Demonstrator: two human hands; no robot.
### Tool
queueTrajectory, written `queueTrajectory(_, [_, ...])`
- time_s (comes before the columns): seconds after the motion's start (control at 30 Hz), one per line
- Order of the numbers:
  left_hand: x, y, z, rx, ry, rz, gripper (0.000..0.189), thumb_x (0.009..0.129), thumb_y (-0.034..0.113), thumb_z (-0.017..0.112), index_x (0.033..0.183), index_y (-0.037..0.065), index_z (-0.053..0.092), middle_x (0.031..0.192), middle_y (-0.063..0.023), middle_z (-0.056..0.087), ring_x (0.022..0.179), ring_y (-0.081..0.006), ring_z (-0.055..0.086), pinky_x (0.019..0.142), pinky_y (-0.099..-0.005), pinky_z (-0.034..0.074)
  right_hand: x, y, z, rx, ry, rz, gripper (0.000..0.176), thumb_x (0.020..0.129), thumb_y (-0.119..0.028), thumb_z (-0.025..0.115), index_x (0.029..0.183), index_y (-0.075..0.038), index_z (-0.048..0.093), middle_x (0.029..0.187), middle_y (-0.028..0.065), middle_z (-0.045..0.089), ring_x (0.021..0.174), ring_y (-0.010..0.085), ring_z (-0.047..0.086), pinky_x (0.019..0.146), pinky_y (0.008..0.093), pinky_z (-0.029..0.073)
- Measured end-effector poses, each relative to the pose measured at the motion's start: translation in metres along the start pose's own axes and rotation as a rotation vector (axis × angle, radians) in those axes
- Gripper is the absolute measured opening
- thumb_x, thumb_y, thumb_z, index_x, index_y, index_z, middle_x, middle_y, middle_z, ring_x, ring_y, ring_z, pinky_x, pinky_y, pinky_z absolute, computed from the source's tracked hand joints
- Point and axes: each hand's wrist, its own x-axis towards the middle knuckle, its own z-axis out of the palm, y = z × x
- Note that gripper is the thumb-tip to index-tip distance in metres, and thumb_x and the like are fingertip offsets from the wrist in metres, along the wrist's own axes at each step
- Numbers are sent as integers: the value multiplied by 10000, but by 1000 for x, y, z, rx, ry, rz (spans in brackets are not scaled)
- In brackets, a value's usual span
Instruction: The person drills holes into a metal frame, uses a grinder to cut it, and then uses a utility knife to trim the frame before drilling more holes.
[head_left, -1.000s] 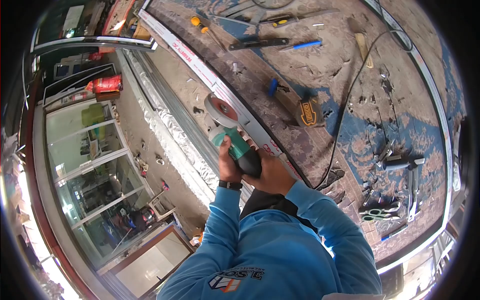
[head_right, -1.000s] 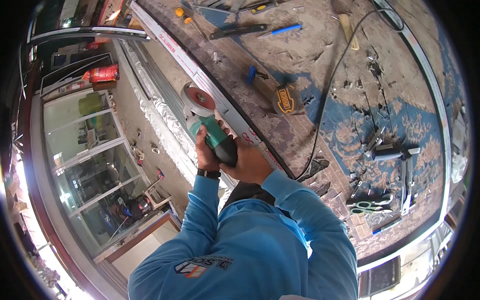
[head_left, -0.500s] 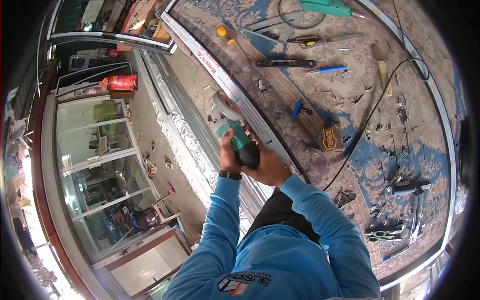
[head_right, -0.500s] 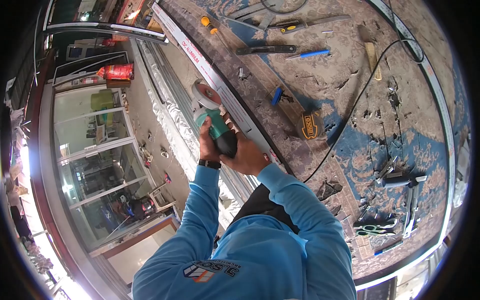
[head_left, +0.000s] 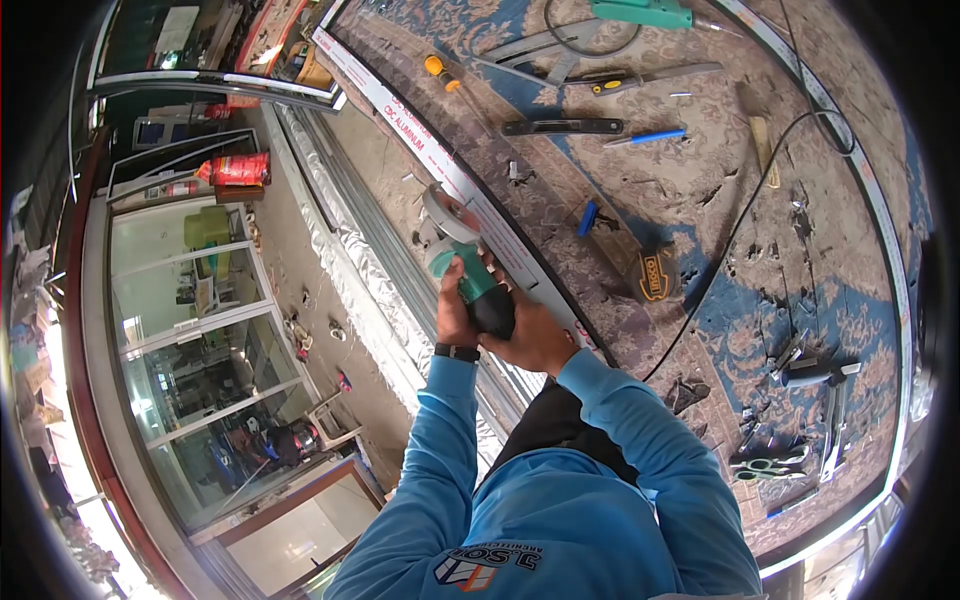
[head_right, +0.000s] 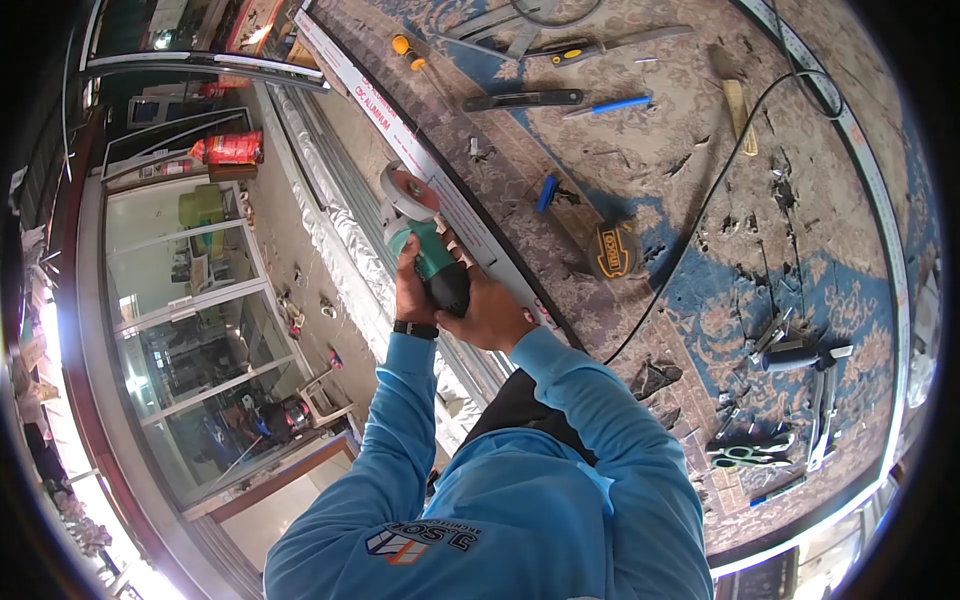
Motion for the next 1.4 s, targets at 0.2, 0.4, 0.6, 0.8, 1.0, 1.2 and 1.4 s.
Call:
queueTrajectory(0.2, [0,1,4,22,-10,9,676,976,509,692,1393,7,518,1234,-142,694,1007,-260,698,887,-416,622,1,2,2,-21,-13,32,857,766,-406,870,1271,163,475,1047,369,679,977,519,707,862,529,585])
queueTrajectory(0.4, [-2,2,9,-20,26,-20,582,972,483,713,1292,15,587,1143,-112,688,959,-257,692,868,-404,603,0,0,0,-25,-11,24,884,767,-409,866,1296,172,461,1054,374,681,987,514,709,861,525,588])
queueTrajectory(0.6, [1,0,1,33,-4,-12,666,990,531,669,1380,5,546,1239,-132,701,1009,-250,696,903,-411,613,0,4,1,-35,-19,28,908,767,-425,863,1310,175,452,1062,377,681,988,515,709,866,524,588])
queueTrajectory(0.8, [1,-1,1,19,3,-15,658,995,536,662,1365,3,553,1226,-127,702,1001,-250,695,892,-413,615,0,2,-1,-40,-35,59,906,766,-422,863,1310,174,451,1061,376,682,991,518,707,868,526,587])
queueTrajectory(1.0, [-1,-1,7,-37,13,-19,518,986,460,697,1250,26,599,1114,-112,684,956,-259,687,859,-412,606,-1,2,-1,-4,-36,66,898,768,-424,862,1312,166,457,1066,373,681,1002,517,705,876,524,584])
queueTrajectory(1.2, [-1,-2,7,-35,-26,-11,522,977,458,707,1253,28,596,1116,-111,682,955,-259,687,858,-413,606,-1,5,0,-1,-4,12,906,768,-417,864,1325,171,458,1109,374,675,1039,516,697,907,524,578])
queueTrajectory(1.4, [-13,-5,16,4,67,-15,566,962,474,719,1268,17,589,1113,-110,684,956,-262,691,859,-414,606,-12,-8,-8,-49,-41,69,1003,776,-409,858,1429,169,362,1172,383,654,1096,521,679,948,520,572])
